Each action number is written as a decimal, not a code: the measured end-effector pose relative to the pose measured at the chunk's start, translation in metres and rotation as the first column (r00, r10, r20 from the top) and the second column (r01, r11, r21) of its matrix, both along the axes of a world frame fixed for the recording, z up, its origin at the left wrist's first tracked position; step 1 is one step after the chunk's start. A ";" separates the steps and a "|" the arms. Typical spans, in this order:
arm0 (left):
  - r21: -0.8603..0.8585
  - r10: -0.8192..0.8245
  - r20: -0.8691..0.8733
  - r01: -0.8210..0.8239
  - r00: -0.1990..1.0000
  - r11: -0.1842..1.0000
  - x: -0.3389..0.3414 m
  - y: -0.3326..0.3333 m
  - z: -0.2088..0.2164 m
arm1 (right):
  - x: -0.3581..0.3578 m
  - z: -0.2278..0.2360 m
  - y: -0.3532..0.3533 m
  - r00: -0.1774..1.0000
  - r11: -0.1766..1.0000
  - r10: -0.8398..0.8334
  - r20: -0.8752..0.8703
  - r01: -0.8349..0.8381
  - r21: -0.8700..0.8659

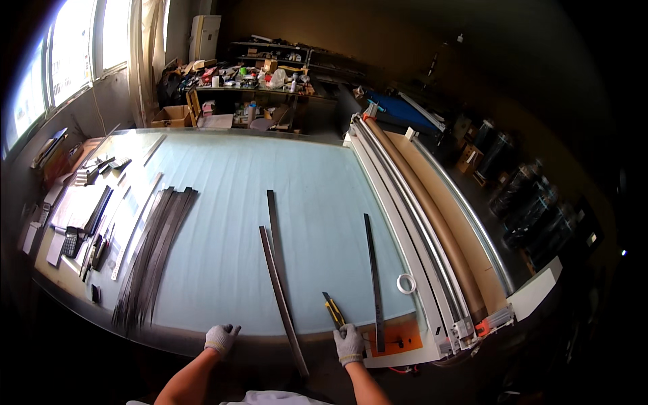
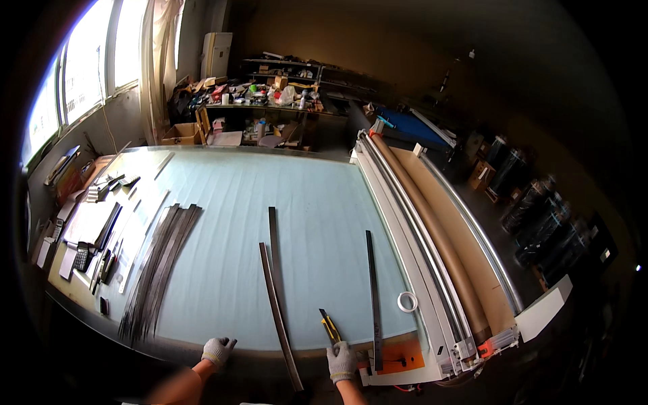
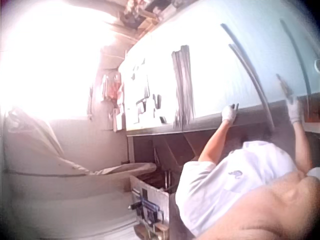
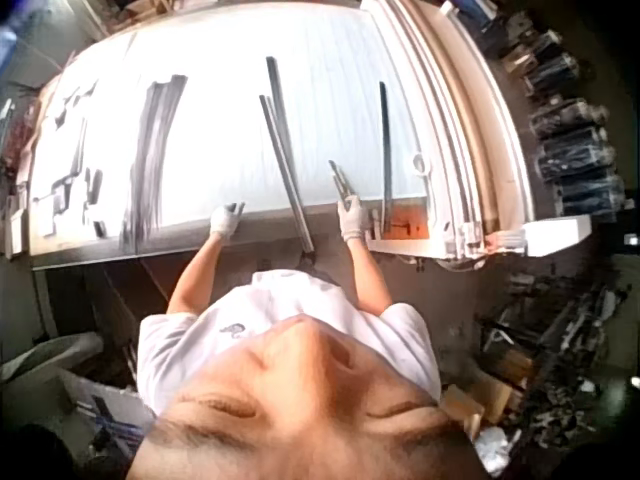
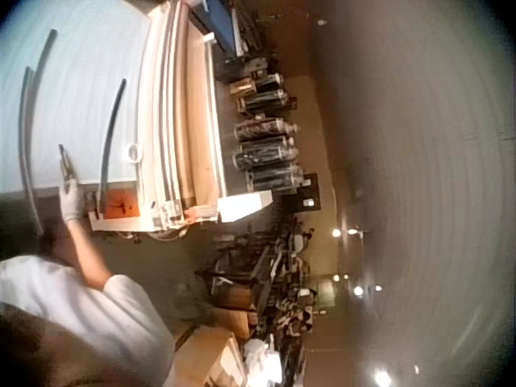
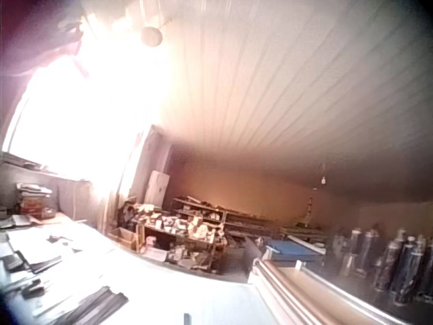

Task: The person aligns a long, dark metal strip on a large sheet of glass and uses a utility knife to score it. They then snap the strip along the scored line and place the cut piece aside. This process is repeated with another strip.

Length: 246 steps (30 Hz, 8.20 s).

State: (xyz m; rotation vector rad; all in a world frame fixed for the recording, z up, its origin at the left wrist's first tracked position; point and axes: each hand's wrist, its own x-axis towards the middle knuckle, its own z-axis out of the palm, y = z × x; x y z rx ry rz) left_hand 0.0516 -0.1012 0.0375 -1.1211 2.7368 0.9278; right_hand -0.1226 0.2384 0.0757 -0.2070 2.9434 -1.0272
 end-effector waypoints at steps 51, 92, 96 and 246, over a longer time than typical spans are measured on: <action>-0.189 -0.428 0.380 0.522 0.820 0.832 -0.177 0.070 0.032 | -0.111 -0.035 -0.178 0.893 0.889 0.443 0.078 -0.426 -0.169; -0.180 -0.467 0.395 0.565 0.792 0.805 -0.181 0.066 0.028 | 0.052 0.022 -0.028 0.788 0.874 0.436 0.435 -0.486 0.004; -0.188 -0.464 0.402 0.567 0.790 0.802 -0.182 0.067 0.030 | 0.044 0.027 -0.012 0.794 0.855 0.478 0.376 -0.518 0.005; -0.209 -0.457 0.371 0.552 0.808 0.807 -0.184 0.066 0.026 | -0.020 0.018 -0.063 0.893 0.894 0.435 0.116 -0.413 -0.176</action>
